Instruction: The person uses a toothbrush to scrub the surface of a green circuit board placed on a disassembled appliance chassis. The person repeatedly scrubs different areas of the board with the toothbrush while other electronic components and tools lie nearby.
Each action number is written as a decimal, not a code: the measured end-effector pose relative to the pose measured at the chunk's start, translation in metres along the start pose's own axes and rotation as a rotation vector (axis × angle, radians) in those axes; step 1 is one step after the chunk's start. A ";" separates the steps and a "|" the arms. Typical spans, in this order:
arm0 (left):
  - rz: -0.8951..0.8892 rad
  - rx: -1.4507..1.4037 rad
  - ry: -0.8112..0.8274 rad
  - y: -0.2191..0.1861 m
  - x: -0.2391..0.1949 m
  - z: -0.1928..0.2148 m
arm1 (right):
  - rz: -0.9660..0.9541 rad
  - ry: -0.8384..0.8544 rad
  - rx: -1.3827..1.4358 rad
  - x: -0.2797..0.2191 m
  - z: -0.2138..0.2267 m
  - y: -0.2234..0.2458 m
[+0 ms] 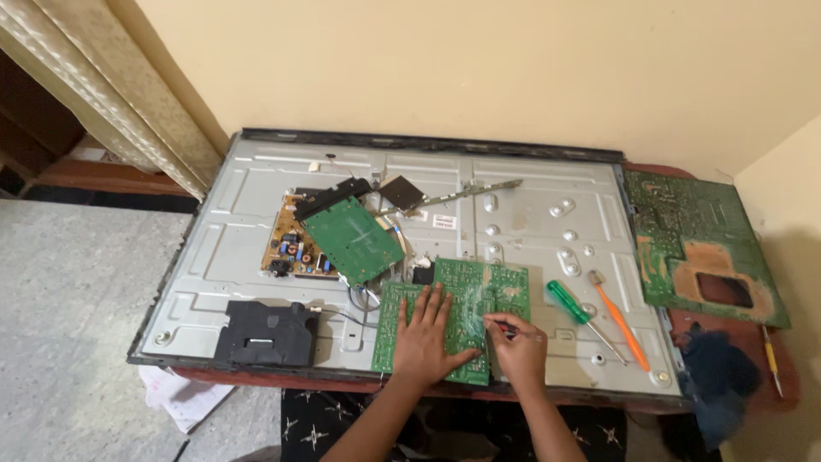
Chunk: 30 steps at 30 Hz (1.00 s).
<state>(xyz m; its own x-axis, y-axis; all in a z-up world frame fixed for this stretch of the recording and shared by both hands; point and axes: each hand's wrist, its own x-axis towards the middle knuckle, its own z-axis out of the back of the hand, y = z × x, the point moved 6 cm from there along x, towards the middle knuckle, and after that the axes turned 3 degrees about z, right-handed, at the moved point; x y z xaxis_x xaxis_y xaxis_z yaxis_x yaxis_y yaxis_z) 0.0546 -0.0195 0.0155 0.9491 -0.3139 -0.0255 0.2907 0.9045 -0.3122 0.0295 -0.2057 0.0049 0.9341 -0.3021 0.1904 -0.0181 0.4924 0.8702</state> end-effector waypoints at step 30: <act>-0.004 0.041 0.000 -0.002 0.001 0.000 | 0.060 -0.037 -0.082 -0.018 0.017 0.019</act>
<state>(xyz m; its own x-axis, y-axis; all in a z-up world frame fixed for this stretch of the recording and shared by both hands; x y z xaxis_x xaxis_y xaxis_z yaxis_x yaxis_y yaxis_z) 0.0552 -0.0213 0.0162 0.9479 -0.3177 -0.0245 0.2994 0.9143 -0.2728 0.0061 -0.2041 0.0259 0.9183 -0.2991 0.2592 -0.0433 0.5752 0.8169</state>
